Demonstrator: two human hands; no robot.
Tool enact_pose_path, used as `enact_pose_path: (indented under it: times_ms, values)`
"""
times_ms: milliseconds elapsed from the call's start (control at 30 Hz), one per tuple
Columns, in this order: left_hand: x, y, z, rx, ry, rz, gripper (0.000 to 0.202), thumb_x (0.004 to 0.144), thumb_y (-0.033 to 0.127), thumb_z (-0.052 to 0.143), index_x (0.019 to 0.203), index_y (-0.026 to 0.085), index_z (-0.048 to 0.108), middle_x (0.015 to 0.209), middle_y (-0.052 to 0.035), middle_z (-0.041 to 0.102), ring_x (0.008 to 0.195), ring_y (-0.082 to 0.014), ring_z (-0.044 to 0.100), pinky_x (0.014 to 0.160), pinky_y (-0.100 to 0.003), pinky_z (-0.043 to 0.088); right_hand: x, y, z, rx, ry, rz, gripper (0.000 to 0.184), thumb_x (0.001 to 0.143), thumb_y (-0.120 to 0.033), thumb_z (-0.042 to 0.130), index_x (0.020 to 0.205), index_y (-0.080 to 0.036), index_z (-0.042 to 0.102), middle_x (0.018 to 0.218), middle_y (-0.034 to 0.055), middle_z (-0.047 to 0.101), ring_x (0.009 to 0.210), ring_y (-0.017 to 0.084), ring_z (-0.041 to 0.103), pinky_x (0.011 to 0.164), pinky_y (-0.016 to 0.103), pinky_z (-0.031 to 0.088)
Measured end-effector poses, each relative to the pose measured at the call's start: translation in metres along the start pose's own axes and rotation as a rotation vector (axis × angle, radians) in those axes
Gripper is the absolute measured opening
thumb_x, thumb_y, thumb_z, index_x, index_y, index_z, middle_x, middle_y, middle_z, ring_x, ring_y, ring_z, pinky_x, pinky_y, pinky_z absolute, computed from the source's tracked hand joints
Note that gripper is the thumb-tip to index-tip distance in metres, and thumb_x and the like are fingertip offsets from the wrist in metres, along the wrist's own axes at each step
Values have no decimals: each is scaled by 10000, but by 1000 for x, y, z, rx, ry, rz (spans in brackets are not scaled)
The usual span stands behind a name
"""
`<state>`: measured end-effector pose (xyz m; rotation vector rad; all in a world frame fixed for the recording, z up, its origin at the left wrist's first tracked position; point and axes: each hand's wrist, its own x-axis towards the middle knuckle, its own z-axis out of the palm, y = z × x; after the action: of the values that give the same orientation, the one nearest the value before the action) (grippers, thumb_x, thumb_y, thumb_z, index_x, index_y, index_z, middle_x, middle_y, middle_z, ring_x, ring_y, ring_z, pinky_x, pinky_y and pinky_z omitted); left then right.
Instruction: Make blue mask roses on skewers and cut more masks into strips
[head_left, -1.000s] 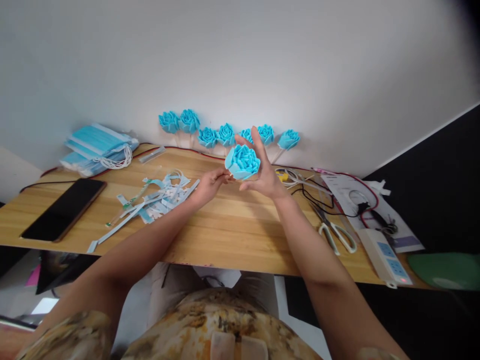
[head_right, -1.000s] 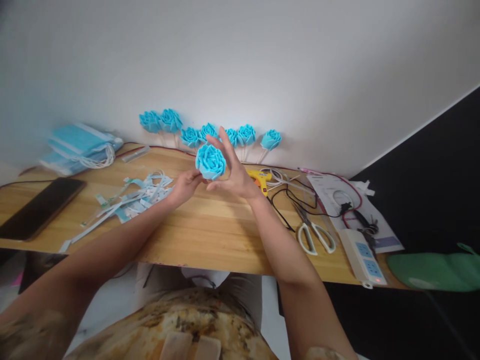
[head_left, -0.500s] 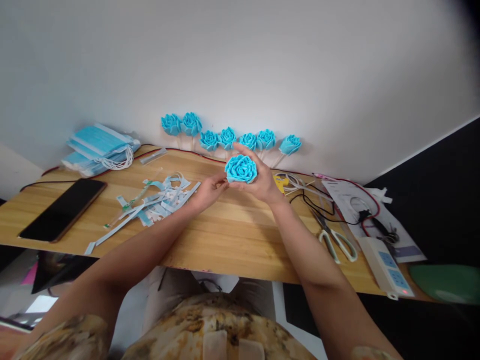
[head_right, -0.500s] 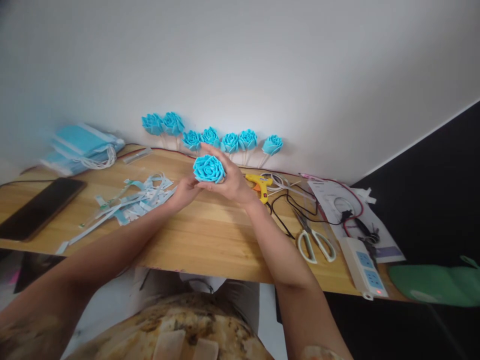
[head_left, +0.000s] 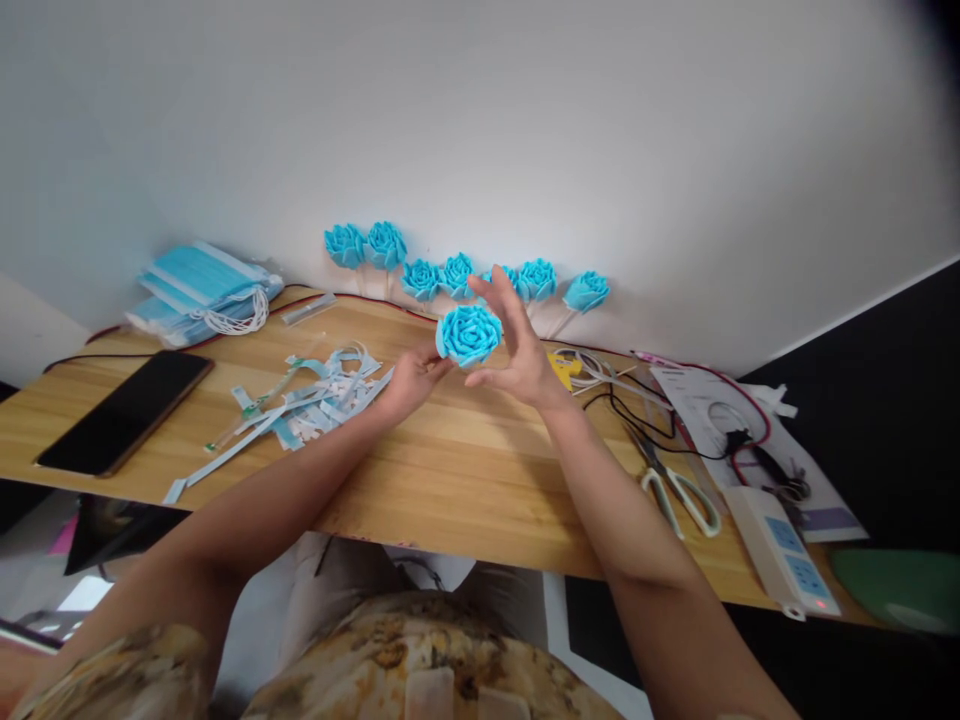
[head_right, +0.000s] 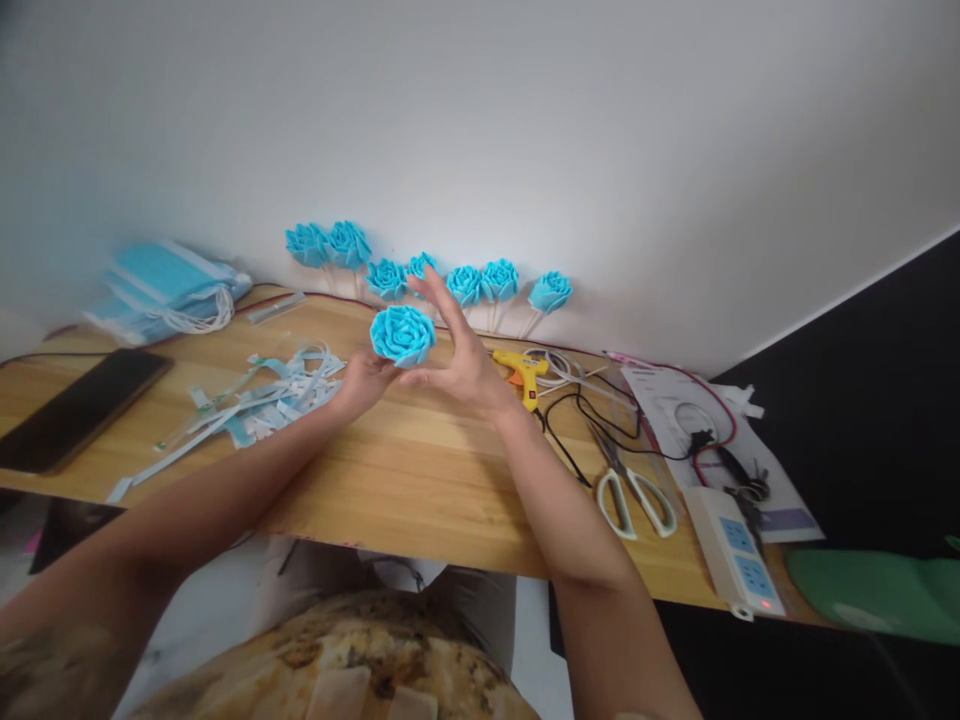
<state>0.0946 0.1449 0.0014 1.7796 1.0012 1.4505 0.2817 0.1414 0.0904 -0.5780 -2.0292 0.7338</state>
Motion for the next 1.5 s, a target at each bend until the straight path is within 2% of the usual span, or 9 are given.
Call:
enact_pose_path:
  times_ms: [133,300,500,633,833,967,1067,1267,1500]
  values:
    - [2,3,-1,4,15,-51,400,873,546,669,857,161,773,848,-64,783,835,-245,715,757,-339,578,1,0,-1,-30,5,52,1318,607,-814,798,1657,-360,145,1673,86,385,1602,306,260,1299,549,254]
    - [1,6,1,-8,11,-45,481,856,637,655,809,168,754,802,-54,768,794,-236,700,730,-325,562,2,-7,3,-24,-4,53,1315,611,-831,781,1659,-345,154,1663,105,399,1592,335,280,1288,569,276]
    - [1,6,0,16,-11,6,459,889,599,640,815,162,758,790,-65,762,772,-231,697,697,-316,554,0,-11,13,-32,53,24,1274,661,-781,796,1660,-337,141,1615,112,463,1557,356,351,1291,604,263]
    - [1,5,1,22,-28,26,399,898,534,637,825,163,762,819,-67,775,776,-223,703,724,-321,568,-3,-11,18,-30,90,79,1174,746,-703,788,1657,-365,130,1592,84,494,1536,362,385,1297,639,241]
    - [0,7,3,15,-10,4,439,880,598,624,773,184,726,783,-65,763,733,-219,690,691,-316,544,-7,-6,22,-81,180,62,1026,833,-667,719,1649,-412,152,1649,34,413,1535,354,384,1296,635,257]
    - [1,7,0,5,-10,9,416,876,582,628,791,188,731,801,-52,761,784,-227,690,730,-318,541,-4,-6,16,-57,104,47,1188,745,-720,777,1658,-401,87,1618,61,457,1541,343,376,1279,601,304]
    - [2,4,-3,33,-4,-16,361,880,526,638,826,184,741,786,-35,750,760,-211,675,703,-298,518,-1,-8,8,-25,41,28,1331,644,-766,820,1663,-375,58,1644,84,419,1569,335,327,1267,564,331]
    - [0,-1,-2,0,-57,49,365,921,504,619,868,172,760,890,-76,786,837,-242,717,783,-338,552,0,-10,4,-23,-5,15,1360,613,-797,811,1667,-363,70,1673,101,372,1584,334,299,1254,554,344]
    - [1,2,-1,39,-128,70,299,933,441,611,844,187,744,852,-63,770,821,-231,707,790,-333,559,0,-12,11,-25,-17,58,1284,659,-772,804,1666,-352,128,1493,105,586,1422,360,529,1215,583,412]
